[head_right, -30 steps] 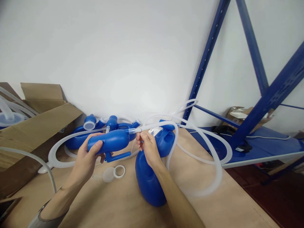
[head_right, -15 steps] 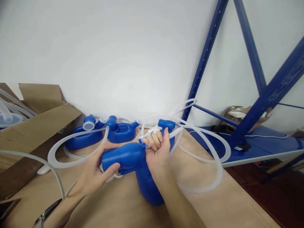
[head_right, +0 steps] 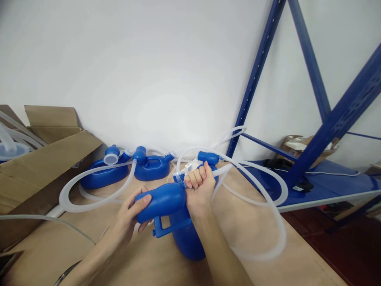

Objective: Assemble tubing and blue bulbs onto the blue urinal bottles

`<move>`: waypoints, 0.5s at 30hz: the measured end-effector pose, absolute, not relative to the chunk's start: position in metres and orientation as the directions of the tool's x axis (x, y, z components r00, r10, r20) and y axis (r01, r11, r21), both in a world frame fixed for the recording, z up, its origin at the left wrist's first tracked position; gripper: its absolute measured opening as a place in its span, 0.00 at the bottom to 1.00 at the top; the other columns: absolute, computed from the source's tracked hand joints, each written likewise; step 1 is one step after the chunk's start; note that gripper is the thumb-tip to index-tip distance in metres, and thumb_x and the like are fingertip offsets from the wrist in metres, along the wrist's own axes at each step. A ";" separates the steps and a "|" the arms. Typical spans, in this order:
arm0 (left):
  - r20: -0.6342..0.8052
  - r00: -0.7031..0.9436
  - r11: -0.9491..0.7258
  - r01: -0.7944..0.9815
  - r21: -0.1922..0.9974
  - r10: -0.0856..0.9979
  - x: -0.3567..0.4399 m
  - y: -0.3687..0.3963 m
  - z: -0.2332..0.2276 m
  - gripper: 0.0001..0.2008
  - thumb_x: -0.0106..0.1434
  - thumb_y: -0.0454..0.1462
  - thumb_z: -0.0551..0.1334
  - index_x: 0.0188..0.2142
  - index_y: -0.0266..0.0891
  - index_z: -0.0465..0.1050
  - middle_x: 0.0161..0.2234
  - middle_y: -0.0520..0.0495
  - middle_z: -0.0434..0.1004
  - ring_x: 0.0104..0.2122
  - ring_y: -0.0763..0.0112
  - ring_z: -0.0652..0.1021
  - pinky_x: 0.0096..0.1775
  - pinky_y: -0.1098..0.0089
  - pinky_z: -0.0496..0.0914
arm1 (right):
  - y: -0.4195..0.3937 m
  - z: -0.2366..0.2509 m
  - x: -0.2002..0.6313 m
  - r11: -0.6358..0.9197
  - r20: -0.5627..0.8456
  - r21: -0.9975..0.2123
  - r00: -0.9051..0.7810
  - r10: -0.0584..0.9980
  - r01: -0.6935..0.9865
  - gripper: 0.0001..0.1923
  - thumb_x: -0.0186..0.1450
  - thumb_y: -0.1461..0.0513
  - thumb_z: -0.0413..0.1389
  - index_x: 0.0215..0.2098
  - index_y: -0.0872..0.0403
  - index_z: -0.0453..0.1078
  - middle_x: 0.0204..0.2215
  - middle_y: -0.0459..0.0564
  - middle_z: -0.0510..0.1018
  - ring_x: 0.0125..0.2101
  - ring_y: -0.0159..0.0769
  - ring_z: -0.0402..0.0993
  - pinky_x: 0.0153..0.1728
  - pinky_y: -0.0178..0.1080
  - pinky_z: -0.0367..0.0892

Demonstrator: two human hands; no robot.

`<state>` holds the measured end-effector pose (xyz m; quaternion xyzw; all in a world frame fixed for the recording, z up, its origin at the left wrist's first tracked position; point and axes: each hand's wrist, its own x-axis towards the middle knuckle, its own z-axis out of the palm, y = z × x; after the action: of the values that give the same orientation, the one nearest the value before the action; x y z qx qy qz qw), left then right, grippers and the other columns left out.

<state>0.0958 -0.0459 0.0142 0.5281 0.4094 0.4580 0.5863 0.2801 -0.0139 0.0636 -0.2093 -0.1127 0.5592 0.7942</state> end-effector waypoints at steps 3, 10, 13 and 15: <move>0.348 0.259 -0.396 0.164 0.904 0.901 0.090 -0.051 0.016 0.19 0.65 0.54 0.66 0.43 0.42 0.72 0.32 0.49 0.78 0.27 0.68 0.79 0.26 0.71 0.75 | -0.019 0.068 0.293 0.248 -0.064 -0.447 0.307 0.950 -0.860 0.30 0.77 0.61 0.45 0.18 0.50 0.39 0.10 0.35 0.42 0.11 0.26 0.38 0.10 0.30 0.49; 0.857 0.498 -0.861 0.485 -0.150 0.131 0.072 -0.042 0.028 0.17 0.66 0.32 0.66 0.54 0.41 0.74 0.49 0.38 0.82 0.44 0.59 0.85 0.44 0.64 0.81 | -0.027 0.069 0.316 0.136 -0.018 -0.389 0.155 0.988 -0.911 0.31 0.75 0.63 0.47 0.19 0.49 0.36 0.12 0.34 0.36 0.10 0.26 0.39 0.10 0.29 0.52; 0.860 0.510 -0.791 0.522 -0.318 -0.009 0.073 -0.045 0.031 0.15 0.63 0.29 0.68 0.49 0.40 0.77 0.47 0.38 0.83 0.44 0.58 0.85 0.41 0.66 0.81 | -0.028 0.071 0.317 0.121 -0.034 -0.322 0.139 0.990 -0.939 0.30 0.76 0.64 0.45 0.19 0.49 0.37 0.13 0.34 0.35 0.10 0.26 0.40 0.10 0.29 0.52; 0.876 0.477 -0.832 0.513 -0.213 0.069 0.076 -0.051 0.028 0.16 0.64 0.35 0.68 0.51 0.39 0.76 0.44 0.37 0.84 0.40 0.57 0.85 0.37 0.66 0.81 | -0.029 0.073 0.316 0.124 -0.015 -0.304 0.134 0.991 -0.945 0.29 0.76 0.64 0.45 0.19 0.49 0.37 0.13 0.34 0.36 0.10 0.26 0.41 0.10 0.30 0.52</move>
<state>0.0763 -0.0513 0.0279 0.8276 0.1757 0.4805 -0.2310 0.3161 -0.0295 0.0727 -0.1208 -0.0954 0.6509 0.7434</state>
